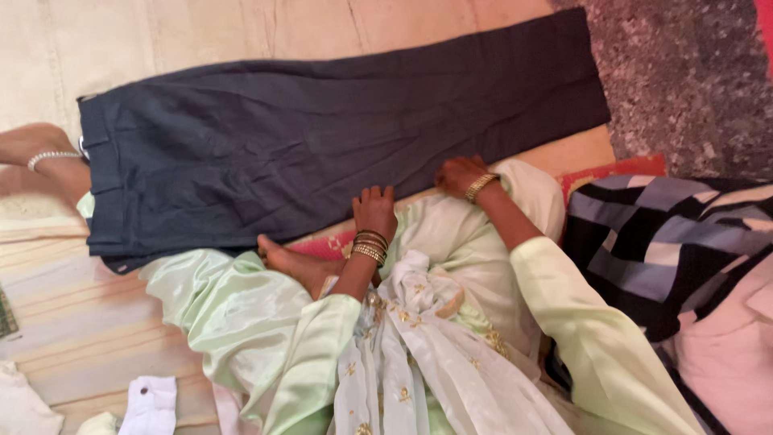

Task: The person folds a pair of dark trousers on the floor. They smooth the fabric, fold the legs together, and then fold the garment in half and again to create a compact bundle.

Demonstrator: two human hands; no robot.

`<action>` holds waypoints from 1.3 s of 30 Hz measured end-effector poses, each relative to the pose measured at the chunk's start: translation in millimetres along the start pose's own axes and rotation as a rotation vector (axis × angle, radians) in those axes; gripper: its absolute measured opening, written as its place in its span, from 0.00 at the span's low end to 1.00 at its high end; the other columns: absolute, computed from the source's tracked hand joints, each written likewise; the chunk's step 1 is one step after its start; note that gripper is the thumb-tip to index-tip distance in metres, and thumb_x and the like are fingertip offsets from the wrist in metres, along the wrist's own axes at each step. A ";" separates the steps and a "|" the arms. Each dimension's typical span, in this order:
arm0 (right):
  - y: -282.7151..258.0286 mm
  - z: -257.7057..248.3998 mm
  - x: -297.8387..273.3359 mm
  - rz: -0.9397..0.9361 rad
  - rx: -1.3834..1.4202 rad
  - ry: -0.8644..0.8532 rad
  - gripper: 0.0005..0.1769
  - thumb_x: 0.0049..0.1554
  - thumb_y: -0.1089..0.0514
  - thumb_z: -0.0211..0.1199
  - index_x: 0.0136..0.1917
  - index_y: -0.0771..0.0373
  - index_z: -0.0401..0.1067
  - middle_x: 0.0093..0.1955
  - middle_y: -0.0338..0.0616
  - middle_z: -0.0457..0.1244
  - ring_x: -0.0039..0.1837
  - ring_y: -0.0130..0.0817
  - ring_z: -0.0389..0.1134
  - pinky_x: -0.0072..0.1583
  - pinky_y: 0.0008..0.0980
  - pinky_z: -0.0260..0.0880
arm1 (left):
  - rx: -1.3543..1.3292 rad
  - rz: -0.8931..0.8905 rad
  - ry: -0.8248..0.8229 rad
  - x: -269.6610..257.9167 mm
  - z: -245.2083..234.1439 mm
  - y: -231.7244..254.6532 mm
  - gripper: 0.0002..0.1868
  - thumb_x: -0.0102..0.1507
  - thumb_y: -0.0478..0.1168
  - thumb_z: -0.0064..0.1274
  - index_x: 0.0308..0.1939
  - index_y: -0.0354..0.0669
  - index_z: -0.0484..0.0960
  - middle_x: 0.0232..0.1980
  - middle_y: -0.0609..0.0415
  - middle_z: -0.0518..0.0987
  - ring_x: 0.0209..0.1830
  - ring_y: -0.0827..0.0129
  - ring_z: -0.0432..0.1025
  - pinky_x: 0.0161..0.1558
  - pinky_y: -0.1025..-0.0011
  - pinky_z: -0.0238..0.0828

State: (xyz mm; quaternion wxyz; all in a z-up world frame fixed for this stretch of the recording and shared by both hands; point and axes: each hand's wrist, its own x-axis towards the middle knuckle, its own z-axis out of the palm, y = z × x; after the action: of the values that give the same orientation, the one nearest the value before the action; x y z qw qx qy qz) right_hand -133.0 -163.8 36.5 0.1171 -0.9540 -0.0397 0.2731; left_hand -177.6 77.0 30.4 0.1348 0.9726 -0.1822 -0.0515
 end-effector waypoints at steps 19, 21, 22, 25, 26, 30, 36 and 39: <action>122.4 -12.7 -8.8 0.115 0.240 0.296 0.15 0.56 0.53 0.57 0.51 0.46 0.82 0.54 0.48 0.71 0.58 0.51 0.70 0.62 0.52 0.67 | -0.112 0.209 0.063 32.1 23.3 58.9 0.16 0.60 0.46 0.59 0.48 0.44 0.81 0.48 0.45 0.77 0.51 0.50 0.71 0.47 0.51 0.66; 146.9 -4.2 -9.5 0.132 0.237 0.347 0.16 0.54 0.56 0.57 0.51 0.45 0.83 0.55 0.47 0.71 0.59 0.51 0.70 0.62 0.51 0.68 | -0.122 0.216 0.038 33.3 23.1 61.2 0.17 0.59 0.47 0.60 0.48 0.44 0.81 0.47 0.46 0.78 0.50 0.50 0.71 0.46 0.51 0.67; 159.1 -1.7 -7.2 0.131 0.232 0.264 0.16 0.53 0.57 0.58 0.48 0.45 0.84 0.55 0.45 0.72 0.59 0.51 0.69 0.63 0.50 0.67 | -0.115 0.202 -0.026 36.1 24.0 61.6 0.15 0.61 0.48 0.60 0.46 0.45 0.81 0.47 0.46 0.78 0.50 0.50 0.72 0.47 0.51 0.68; 174.5 11.7 -7.2 0.123 0.352 0.285 0.17 0.52 0.59 0.58 0.50 0.46 0.83 0.56 0.44 0.72 0.60 0.48 0.71 0.66 0.46 0.69 | -0.141 0.239 0.009 37.6 26.2 62.1 0.14 0.61 0.47 0.61 0.45 0.45 0.81 0.47 0.48 0.78 0.49 0.52 0.72 0.46 0.53 0.69; 178.1 11.7 -8.1 0.116 0.413 0.339 0.17 0.52 0.59 0.58 0.52 0.47 0.82 0.57 0.45 0.72 0.60 0.47 0.72 0.66 0.44 0.70 | -0.157 0.262 0.061 39.4 26.2 62.9 0.14 0.60 0.46 0.61 0.46 0.45 0.81 0.48 0.49 0.78 0.48 0.52 0.72 0.46 0.53 0.70; 170.6 18.0 -16.3 -0.006 0.306 0.348 0.17 0.47 0.63 0.59 0.44 0.49 0.85 0.50 0.43 0.73 0.59 0.45 0.70 0.66 0.46 0.66 | -0.111 0.277 -0.044 41.9 29.6 62.4 0.13 0.60 0.46 0.61 0.44 0.46 0.81 0.47 0.47 0.77 0.50 0.50 0.71 0.45 0.53 0.69; 178.5 6.6 -22.4 0.054 0.291 0.746 0.15 0.53 0.64 0.60 0.46 0.50 0.84 0.49 0.48 0.72 0.52 0.52 0.68 0.56 0.46 0.68 | -0.139 0.371 0.035 54.1 19.4 69.9 0.25 0.58 0.44 0.61 0.59 0.50 0.80 0.55 0.48 0.77 0.52 0.53 0.70 0.48 0.54 0.66; 191.5 9.2 -19.4 0.084 0.321 0.579 0.15 0.51 0.65 0.60 0.45 0.50 0.84 0.48 0.46 0.72 0.52 0.50 0.70 0.58 0.46 0.69 | -0.070 0.368 -0.029 66.0 20.1 77.7 0.25 0.59 0.46 0.61 0.60 0.55 0.78 0.55 0.49 0.77 0.54 0.54 0.70 0.51 0.55 0.66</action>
State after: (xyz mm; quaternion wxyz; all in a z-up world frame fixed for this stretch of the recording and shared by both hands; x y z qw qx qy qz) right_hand -152.1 -350.3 -8.1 0.2609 -0.9622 0.0782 -0.0021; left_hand -145.7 -22.0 29.6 0.1730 0.9168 -0.3570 -0.0465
